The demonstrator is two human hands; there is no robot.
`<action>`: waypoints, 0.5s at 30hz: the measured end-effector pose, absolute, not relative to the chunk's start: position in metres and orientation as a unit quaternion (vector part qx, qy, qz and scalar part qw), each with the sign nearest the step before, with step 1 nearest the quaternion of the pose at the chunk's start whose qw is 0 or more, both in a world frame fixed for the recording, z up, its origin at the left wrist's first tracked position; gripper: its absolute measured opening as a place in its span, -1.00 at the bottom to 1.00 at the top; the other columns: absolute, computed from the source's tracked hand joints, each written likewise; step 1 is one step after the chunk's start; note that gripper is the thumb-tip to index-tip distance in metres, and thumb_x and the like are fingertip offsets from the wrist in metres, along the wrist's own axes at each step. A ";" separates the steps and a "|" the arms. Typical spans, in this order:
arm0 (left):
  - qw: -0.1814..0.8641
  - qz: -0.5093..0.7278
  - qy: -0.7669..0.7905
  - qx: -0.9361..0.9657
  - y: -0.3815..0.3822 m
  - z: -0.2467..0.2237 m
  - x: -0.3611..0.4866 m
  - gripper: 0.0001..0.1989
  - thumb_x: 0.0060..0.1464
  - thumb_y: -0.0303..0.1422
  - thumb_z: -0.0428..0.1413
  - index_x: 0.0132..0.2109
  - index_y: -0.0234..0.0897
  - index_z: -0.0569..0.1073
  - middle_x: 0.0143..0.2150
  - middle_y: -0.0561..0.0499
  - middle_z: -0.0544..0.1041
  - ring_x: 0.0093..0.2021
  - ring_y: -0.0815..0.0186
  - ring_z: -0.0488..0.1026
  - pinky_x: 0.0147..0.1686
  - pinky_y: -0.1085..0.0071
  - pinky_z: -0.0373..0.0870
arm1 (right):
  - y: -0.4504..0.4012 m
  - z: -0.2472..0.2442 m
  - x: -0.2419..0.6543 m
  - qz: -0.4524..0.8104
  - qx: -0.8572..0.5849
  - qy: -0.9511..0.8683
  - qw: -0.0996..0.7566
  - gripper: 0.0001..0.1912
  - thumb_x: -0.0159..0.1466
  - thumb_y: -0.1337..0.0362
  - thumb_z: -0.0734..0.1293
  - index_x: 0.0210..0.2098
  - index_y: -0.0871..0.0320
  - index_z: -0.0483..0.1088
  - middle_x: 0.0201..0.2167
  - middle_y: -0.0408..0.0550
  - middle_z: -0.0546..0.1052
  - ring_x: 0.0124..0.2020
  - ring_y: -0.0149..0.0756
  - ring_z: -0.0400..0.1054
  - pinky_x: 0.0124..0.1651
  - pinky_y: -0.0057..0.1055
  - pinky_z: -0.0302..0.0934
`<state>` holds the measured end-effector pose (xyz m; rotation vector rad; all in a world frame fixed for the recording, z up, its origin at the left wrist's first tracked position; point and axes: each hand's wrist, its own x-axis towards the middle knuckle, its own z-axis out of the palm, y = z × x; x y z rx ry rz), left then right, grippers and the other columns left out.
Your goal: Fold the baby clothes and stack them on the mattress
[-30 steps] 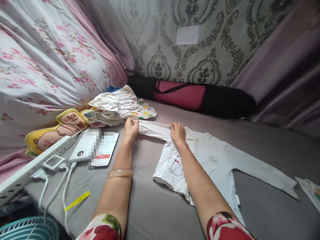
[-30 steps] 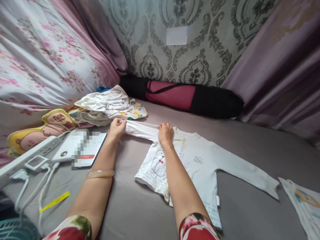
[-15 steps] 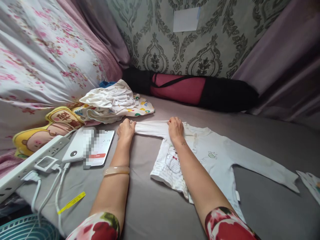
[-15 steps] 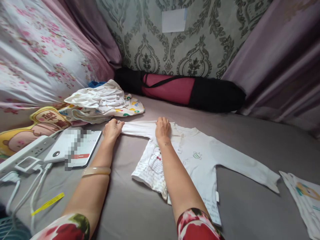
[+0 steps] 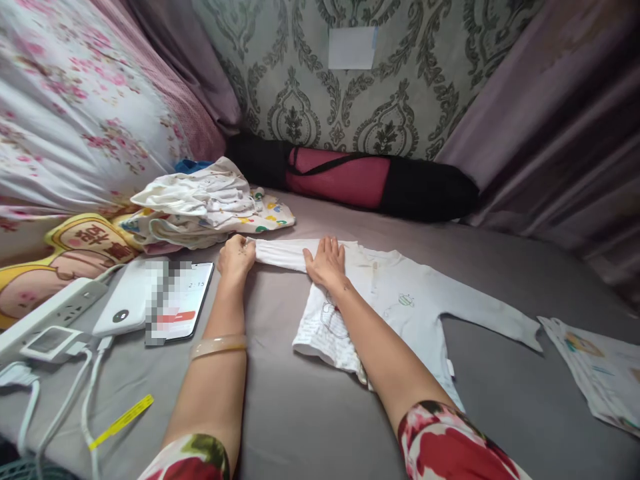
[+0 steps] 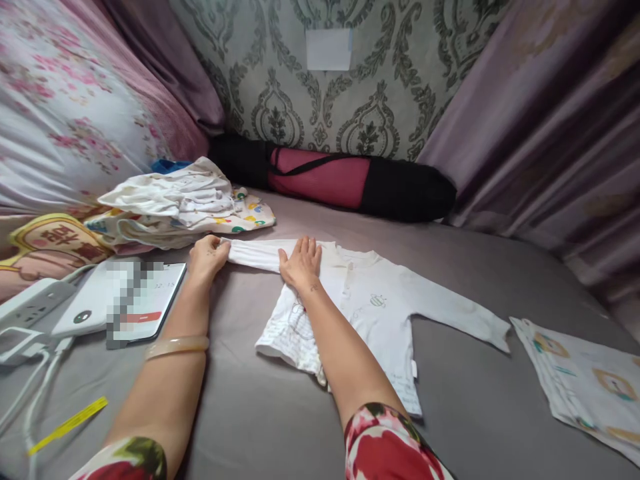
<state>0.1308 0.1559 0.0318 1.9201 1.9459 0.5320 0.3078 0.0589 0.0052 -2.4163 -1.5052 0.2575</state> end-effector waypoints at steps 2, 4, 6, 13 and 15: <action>0.166 0.190 0.694 0.675 0.155 0.030 0.131 -0.59 0.11 -0.16 -0.01 0.01 -0.21 0.50 0.00 -0.24 0.55 0.05 -0.07 0.44 -0.07 0.17 0.35 | 0.062 0.006 0.309 0.095 -0.838 -0.521 0.132 -0.20 0.37 -0.05 -0.07 0.36 0.48 -0.11 0.41 0.18 -0.12 0.41 -0.01 -0.39 0.36 -0.09 -0.54; 0.165 0.179 0.695 0.677 0.155 0.029 0.131 -0.59 0.10 -0.16 0.00 -0.01 -0.23 0.52 -0.01 -0.27 0.55 0.05 -0.10 0.44 -0.07 0.14 0.36 | 0.064 0.009 0.311 0.113 -0.836 -0.522 0.122 -0.18 0.36 -0.07 -0.07 0.37 0.47 -0.14 0.42 0.17 -0.16 0.41 -0.02 -0.43 0.36 -0.09 -0.56; 0.174 0.170 0.697 0.674 0.155 0.028 0.132 -0.58 0.09 -0.14 0.00 -0.02 -0.27 0.53 -0.01 -0.31 0.54 0.04 -0.12 0.44 -0.08 0.12 0.37 | 0.063 0.016 0.317 0.157 -0.827 -0.527 0.117 -0.17 0.35 -0.09 -0.07 0.38 0.43 -0.16 0.42 0.17 -0.20 0.42 -0.03 -0.47 0.36 -0.09 -0.56; 0.225 0.173 0.704 0.650 0.160 0.032 0.134 -0.52 0.00 -0.18 0.07 0.02 -0.34 0.52 0.01 -0.36 0.53 0.04 -0.17 0.44 -0.07 0.07 0.38 | 0.024 0.036 0.346 0.142 -0.812 -0.552 0.125 -0.24 0.39 -0.02 -0.11 0.39 0.42 -0.19 0.43 0.17 -0.23 0.42 -0.16 -0.46 0.37 -0.19 -0.57; 0.221 0.177 0.700 0.655 0.160 0.032 0.133 -0.54 -0.04 -0.24 0.09 0.01 -0.34 0.52 0.01 -0.35 0.53 0.04 -0.17 0.44 -0.07 0.08 0.38 | 0.015 0.031 0.351 0.124 -0.829 -0.535 0.104 -0.21 0.38 -0.04 -0.11 0.38 0.46 -0.16 0.42 0.21 -0.19 0.42 -0.13 -0.43 0.37 -0.20 -0.58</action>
